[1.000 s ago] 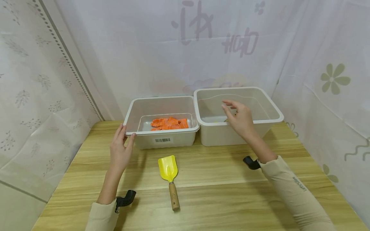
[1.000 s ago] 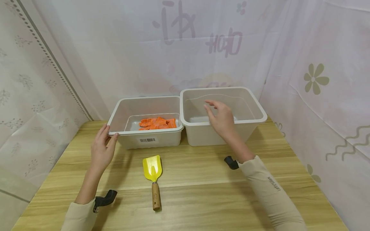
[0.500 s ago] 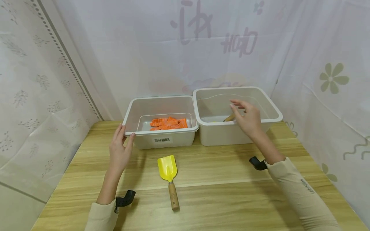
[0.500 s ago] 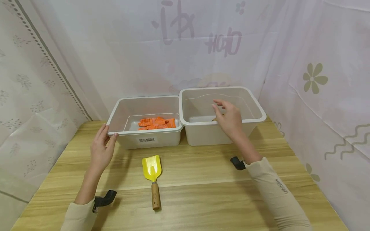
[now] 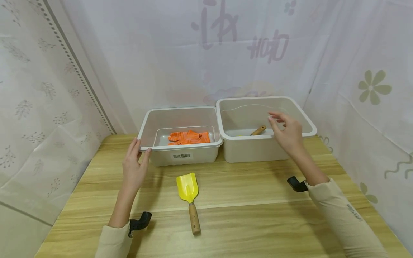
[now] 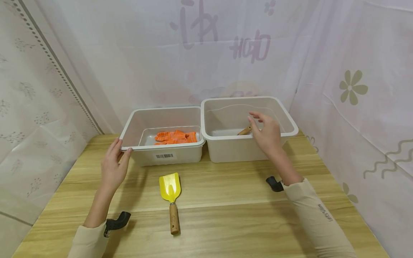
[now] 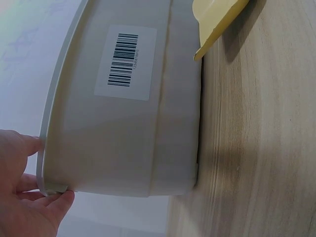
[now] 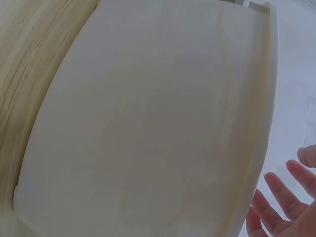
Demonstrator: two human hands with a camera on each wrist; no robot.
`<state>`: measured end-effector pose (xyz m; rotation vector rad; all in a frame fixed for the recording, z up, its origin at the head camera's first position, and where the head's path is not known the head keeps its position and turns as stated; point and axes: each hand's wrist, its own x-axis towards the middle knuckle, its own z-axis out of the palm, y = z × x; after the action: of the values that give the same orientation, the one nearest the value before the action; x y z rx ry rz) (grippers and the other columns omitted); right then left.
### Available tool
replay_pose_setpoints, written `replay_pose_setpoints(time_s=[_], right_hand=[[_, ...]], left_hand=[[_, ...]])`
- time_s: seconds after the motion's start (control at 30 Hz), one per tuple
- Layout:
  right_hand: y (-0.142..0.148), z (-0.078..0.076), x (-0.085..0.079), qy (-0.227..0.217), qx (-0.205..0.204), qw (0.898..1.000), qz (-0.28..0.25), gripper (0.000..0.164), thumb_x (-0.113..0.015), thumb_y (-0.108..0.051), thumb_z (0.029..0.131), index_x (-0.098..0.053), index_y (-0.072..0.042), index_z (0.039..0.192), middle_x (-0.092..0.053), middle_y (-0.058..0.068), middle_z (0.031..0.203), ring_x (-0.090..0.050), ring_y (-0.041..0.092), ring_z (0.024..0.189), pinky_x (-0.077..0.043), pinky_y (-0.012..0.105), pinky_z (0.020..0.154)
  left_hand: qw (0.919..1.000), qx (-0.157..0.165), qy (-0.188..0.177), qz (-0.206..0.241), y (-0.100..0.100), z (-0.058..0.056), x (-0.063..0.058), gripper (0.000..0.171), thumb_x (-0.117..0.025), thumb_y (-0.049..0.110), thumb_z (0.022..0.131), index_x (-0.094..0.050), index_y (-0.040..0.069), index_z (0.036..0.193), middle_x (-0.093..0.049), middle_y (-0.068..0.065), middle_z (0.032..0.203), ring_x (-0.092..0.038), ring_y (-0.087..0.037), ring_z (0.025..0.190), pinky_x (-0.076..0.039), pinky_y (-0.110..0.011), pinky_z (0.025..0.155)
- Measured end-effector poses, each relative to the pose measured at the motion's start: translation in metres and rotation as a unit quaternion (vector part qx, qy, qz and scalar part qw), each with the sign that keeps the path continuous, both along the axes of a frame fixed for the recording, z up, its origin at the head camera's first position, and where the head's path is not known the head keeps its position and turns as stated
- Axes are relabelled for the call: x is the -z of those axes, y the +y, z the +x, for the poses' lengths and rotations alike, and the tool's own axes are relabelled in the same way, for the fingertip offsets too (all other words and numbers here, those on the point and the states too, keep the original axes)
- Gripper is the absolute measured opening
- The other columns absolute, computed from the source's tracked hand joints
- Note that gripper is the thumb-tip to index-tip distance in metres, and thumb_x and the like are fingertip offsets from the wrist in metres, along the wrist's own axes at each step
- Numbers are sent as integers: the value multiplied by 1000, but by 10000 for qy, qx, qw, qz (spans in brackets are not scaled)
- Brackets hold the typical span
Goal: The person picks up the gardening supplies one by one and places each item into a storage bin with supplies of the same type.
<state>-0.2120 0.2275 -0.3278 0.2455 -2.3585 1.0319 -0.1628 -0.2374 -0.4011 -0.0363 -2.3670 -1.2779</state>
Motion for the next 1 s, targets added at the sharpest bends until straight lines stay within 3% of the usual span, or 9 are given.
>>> replay_pose_setpoints(time_s=[0.6,1.0], right_hand=[[27,4,3,188,448,9988,7,30,-64,-17,106,-73,1,128,-75,28,122,-71,49,108,-43,25,84],[47,10,4,66,660,9978,19,32,-63,-19,106,-72,0,130,-74,28,124,-70,49,109,-40,20,82]], left_hand=[[9999,5,147,-5,-1,-1,2,57,-62,9,107,-41,-16,153,-32,-33,167,-42,-50,151,-42,-47,118],[9999,4,133,-21,-1,0,2,58,-63,10,106,-41,-16,154,-32,-33,168,-42,-50,151,-42,-46,118]])
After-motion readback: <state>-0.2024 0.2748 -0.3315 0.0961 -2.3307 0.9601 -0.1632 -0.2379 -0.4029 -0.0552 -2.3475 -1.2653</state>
